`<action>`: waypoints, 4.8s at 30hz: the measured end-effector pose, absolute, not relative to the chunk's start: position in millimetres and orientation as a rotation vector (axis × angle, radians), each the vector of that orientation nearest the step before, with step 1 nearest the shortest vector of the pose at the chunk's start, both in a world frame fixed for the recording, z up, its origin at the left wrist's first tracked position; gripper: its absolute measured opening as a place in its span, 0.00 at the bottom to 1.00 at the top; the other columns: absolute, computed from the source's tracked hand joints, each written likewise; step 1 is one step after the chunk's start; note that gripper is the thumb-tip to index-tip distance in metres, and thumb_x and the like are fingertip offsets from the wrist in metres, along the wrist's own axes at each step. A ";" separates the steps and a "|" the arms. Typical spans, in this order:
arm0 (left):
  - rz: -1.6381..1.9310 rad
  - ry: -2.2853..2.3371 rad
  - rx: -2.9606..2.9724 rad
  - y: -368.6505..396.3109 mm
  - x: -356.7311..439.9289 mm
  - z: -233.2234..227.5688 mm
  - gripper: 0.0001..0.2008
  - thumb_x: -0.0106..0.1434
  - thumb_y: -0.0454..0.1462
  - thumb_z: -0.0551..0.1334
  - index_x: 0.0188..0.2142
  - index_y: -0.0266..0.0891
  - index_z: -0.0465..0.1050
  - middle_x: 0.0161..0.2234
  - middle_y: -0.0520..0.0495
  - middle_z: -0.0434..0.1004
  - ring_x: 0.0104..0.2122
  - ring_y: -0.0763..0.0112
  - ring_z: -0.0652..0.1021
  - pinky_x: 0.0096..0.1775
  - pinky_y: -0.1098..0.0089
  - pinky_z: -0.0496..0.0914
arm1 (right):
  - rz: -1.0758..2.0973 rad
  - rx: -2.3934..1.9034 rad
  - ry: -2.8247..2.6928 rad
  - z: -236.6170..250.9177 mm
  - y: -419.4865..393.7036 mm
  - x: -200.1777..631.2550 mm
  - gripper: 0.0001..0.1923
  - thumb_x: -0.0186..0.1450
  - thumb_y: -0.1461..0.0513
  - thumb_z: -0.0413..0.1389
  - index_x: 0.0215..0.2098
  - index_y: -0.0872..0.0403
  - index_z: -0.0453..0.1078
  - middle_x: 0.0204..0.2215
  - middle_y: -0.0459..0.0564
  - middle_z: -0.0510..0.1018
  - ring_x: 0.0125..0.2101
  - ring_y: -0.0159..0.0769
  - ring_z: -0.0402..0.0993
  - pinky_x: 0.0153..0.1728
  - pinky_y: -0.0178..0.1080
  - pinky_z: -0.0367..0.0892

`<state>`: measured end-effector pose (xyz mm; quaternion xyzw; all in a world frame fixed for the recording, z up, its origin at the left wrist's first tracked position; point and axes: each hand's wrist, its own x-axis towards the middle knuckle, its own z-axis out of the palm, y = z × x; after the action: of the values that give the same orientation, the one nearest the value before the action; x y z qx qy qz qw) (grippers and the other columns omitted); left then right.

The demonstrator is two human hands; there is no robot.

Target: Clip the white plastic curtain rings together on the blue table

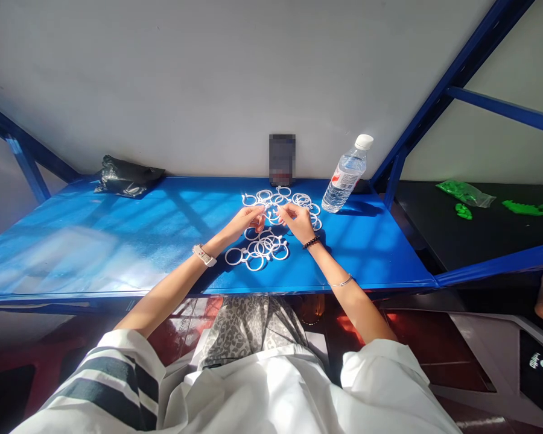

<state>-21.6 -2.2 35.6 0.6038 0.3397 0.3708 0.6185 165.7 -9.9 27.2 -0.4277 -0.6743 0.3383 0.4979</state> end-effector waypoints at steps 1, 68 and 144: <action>0.857 0.782 1.395 -2.2 -21.5 35.6 0.25 0.60 0.55 0.59 0.21 0.36 0.64 0.17 0.51 0.66 0.19 0.77 0.69 0.24 0.75 0.64 | 0.823 -1.038 -1.626 26.8 -9.6 165.9 0.18 0.62 0.48 0.57 0.24 0.52 0.70 0.19 0.45 0.74 0.21 0.35 0.72 0.23 0.38 0.70; 0.871 0.818 1.441 -3.2 -22.3 39.6 0.19 0.60 0.49 0.60 0.23 0.36 0.63 0.16 0.53 0.67 0.18 0.78 0.69 0.25 0.76 0.65 | 0.861 -1.035 -1.699 29.4 -10.0 165.8 0.18 0.60 0.50 0.58 0.21 0.53 0.67 0.20 0.45 0.73 0.21 0.32 0.70 0.27 0.38 0.70; 0.772 0.774 1.557 -4.8 -23.6 39.9 0.22 0.57 0.52 0.64 0.27 0.32 0.73 0.18 0.52 0.68 0.20 0.80 0.68 0.24 0.77 0.63 | 0.887 -1.012 -1.583 28.4 -9.7 164.7 0.18 0.60 0.47 0.58 0.31 0.53 0.77 0.23 0.47 0.76 0.23 0.33 0.71 0.21 0.35 0.69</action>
<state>-23.6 -4.8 39.9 0.6664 0.3311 0.3302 0.5808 164.7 -9.7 28.4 -0.4197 -0.6568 0.3679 0.5071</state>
